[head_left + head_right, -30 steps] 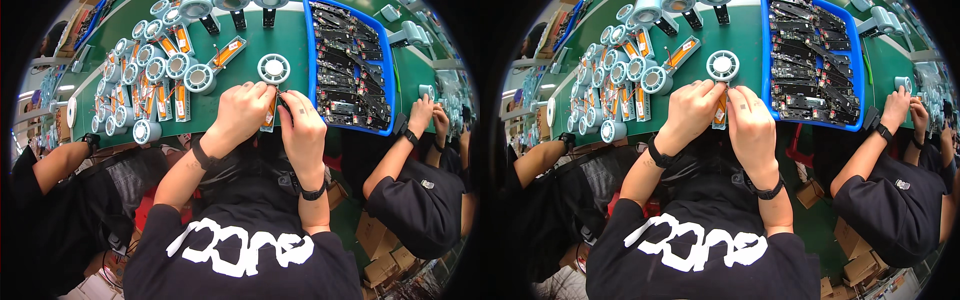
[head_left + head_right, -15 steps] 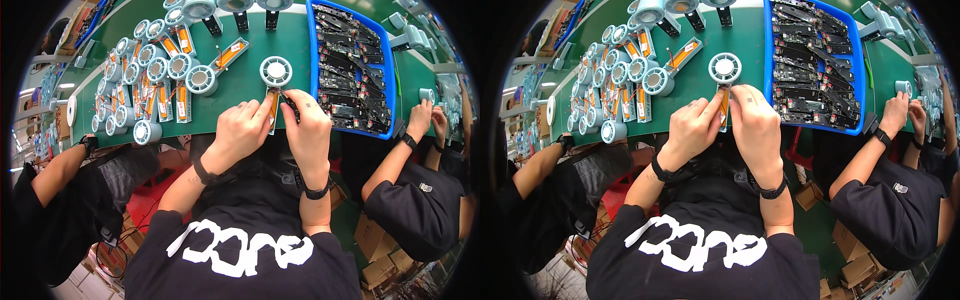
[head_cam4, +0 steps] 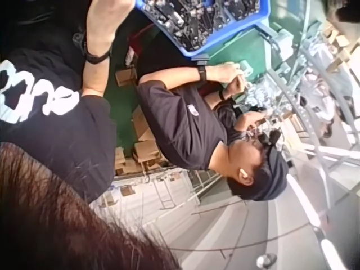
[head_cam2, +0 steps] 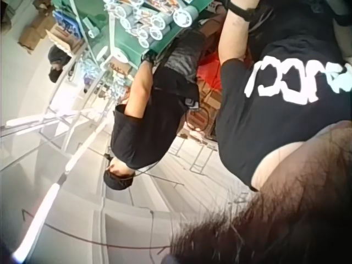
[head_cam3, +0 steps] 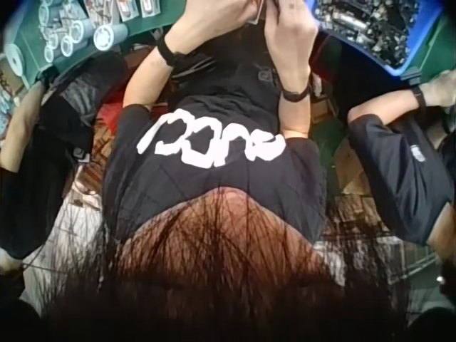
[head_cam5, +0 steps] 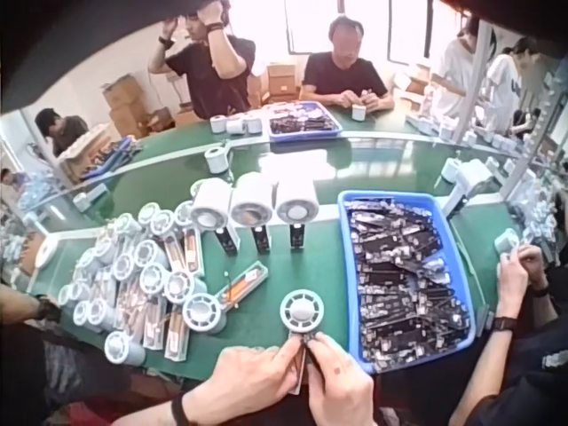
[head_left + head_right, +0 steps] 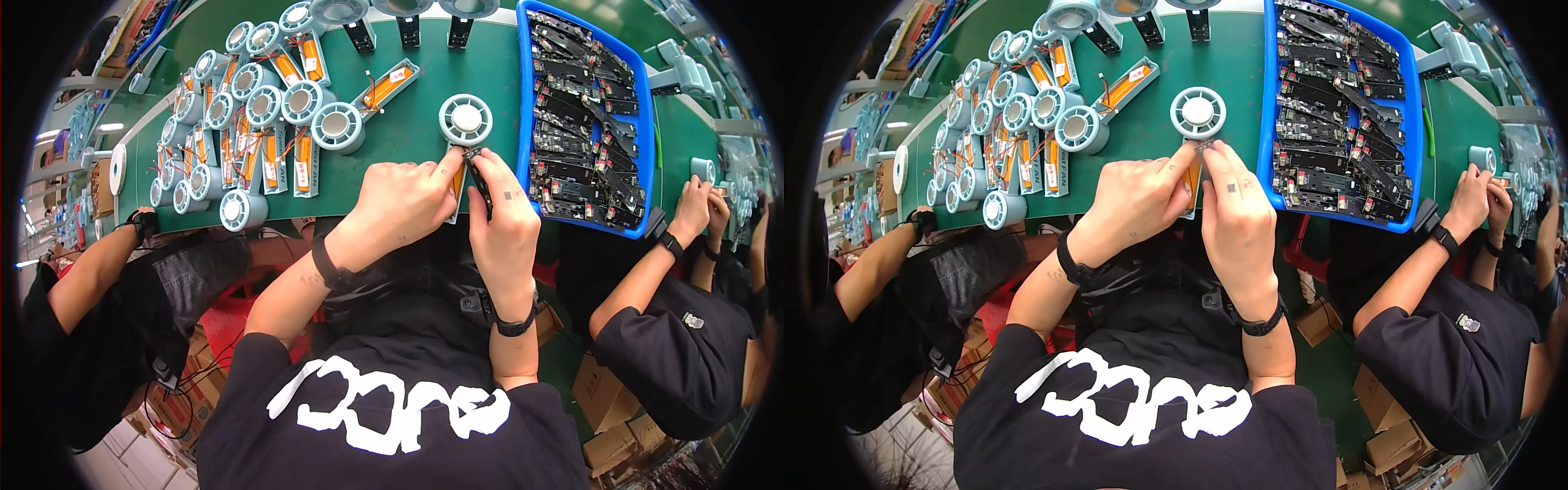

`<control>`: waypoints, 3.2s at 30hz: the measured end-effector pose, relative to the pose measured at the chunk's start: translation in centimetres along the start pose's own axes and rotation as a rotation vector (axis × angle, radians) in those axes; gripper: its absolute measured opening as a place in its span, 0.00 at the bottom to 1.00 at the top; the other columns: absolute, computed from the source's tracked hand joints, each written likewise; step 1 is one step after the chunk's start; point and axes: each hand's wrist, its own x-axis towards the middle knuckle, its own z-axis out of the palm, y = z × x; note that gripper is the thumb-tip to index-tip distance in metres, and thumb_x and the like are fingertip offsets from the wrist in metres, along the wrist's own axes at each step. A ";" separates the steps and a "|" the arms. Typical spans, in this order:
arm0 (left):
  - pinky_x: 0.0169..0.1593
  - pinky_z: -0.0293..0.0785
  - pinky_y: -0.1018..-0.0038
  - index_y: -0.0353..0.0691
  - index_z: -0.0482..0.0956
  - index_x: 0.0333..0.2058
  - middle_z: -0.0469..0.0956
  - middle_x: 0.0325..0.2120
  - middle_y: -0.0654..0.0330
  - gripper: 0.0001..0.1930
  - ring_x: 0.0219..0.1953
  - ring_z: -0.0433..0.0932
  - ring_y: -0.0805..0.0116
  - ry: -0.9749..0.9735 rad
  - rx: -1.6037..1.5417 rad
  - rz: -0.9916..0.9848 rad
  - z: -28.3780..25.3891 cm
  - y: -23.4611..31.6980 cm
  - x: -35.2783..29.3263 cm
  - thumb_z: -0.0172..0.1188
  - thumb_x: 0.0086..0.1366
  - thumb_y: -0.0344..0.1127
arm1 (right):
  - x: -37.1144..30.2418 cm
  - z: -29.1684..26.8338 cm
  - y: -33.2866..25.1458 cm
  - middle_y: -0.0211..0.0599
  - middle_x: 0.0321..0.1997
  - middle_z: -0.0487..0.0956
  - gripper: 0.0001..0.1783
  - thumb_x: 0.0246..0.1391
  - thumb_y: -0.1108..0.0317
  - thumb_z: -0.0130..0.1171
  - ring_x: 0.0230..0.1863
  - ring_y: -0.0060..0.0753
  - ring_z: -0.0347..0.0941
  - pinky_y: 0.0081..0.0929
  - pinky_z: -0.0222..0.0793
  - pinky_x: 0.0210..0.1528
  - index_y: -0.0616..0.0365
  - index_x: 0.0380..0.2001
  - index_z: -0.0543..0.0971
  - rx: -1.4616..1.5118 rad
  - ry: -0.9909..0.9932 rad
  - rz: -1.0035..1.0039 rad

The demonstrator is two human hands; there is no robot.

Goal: Assembling small electronic components by attaching plastic housings to circuit boards on an assembly line.

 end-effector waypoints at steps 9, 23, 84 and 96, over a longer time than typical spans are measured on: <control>0.29 0.76 0.66 0.39 0.78 0.54 0.79 0.26 0.59 0.24 0.24 0.79 0.61 0.317 -0.270 0.066 2.2 -0.8 -0.3 0.62 0.55 0.27 | -0.4 -0.5 0.6 0.45 0.50 0.82 0.20 0.51 0.82 0.63 0.50 0.48 0.80 0.38 0.77 0.52 0.60 0.49 0.80 -0.042 -0.003 0.029; 0.29 0.76 0.68 0.44 0.80 0.51 0.79 0.26 0.61 0.21 0.26 0.80 0.62 -0.062 -0.277 0.048 -0.7 -2.4 0.8 0.64 0.57 0.35 | 3.1 -3.4 1.9 0.36 0.51 0.82 0.20 0.47 0.76 0.60 0.51 0.37 0.78 0.36 0.72 0.53 0.57 0.47 0.81 -0.289 -0.254 -0.408; 0.37 0.83 0.76 0.25 0.75 0.50 0.80 0.48 0.48 0.15 0.45 0.83 0.65 0.058 -1.266 -0.455 1.1 -0.2 -1.2 0.52 0.65 0.21 | -1.2 1.8 -2.9 0.54 0.51 0.81 0.27 0.56 0.73 0.63 0.41 0.53 0.83 0.36 0.81 0.38 0.69 0.59 0.72 -0.383 -0.152 0.094; 0.53 0.77 0.70 0.31 0.76 0.49 0.82 0.42 0.56 0.18 0.45 0.81 0.70 0.053 -1.962 -0.753 0.9 -0.3 0.3 0.67 0.65 0.33 | -1.0 -0.1 -3.9 0.51 0.53 0.80 0.28 0.53 0.74 0.66 0.43 0.53 0.82 0.37 0.79 0.45 0.64 0.58 0.75 -0.360 -0.077 -0.054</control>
